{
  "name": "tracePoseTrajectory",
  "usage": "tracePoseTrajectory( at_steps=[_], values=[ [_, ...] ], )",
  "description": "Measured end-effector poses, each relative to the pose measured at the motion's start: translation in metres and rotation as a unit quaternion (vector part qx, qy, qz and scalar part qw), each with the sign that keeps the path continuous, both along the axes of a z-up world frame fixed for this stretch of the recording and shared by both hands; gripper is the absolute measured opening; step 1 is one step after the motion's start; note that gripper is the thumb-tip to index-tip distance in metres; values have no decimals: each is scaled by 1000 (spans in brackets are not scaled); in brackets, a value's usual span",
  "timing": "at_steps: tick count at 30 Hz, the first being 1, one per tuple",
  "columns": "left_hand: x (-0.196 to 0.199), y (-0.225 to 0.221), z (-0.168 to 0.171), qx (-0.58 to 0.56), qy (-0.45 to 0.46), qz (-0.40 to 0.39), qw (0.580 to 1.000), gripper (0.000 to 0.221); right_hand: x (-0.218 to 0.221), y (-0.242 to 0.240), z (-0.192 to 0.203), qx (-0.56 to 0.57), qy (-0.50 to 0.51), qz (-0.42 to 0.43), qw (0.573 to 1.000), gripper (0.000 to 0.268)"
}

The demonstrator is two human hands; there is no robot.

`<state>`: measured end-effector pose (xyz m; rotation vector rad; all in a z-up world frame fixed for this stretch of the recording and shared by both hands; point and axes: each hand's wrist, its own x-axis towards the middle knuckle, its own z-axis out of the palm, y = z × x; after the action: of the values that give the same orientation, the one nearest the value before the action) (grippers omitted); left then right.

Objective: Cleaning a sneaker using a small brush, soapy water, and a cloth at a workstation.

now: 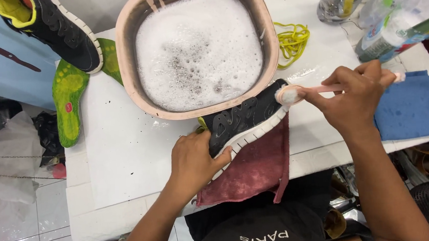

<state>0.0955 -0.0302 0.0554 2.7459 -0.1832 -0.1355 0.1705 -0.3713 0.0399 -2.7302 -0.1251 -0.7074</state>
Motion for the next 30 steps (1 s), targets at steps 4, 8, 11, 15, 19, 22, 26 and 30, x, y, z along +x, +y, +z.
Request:
tracePoseTrajectory(
  at_steps=[4, 8, 11, 15, 19, 22, 26, 30],
  values=[
    [1, -6, -5, -6, -23, 46, 999, 56, -22, 35, 23, -39, -67, 82, 994, 67],
    [5, -1, 2, 13, 14, 59, 998, 84, -3, -5, 0, -36, -54, 29, 997, 56],
    [11, -6, 23, 7, 106, 69, 992, 78, -15, 17, 22, -76, -34, 72, 994, 54],
    [22, -13, 59, -156, 60, 77, 983, 57, -9, 26, 33, -4, 43, 83, 996, 44],
    [15, -10, 62, -172, 86, 93, 977, 55, -13, 19, 29, 31, 83, 76, 993, 36],
    [18, -12, 61, -173, 79, 99, 977, 54, -17, 32, 37, -14, 24, 95, 995, 46],
    [19, -11, 56, -180, 77, 101, 975, 54, -13, 30, 35, -67, -47, 124, 989, 55],
    [18, -10, 52, -186, 70, 94, 976, 54, 2, 10, 23, -83, -80, 76, 990, 53]
  ],
)
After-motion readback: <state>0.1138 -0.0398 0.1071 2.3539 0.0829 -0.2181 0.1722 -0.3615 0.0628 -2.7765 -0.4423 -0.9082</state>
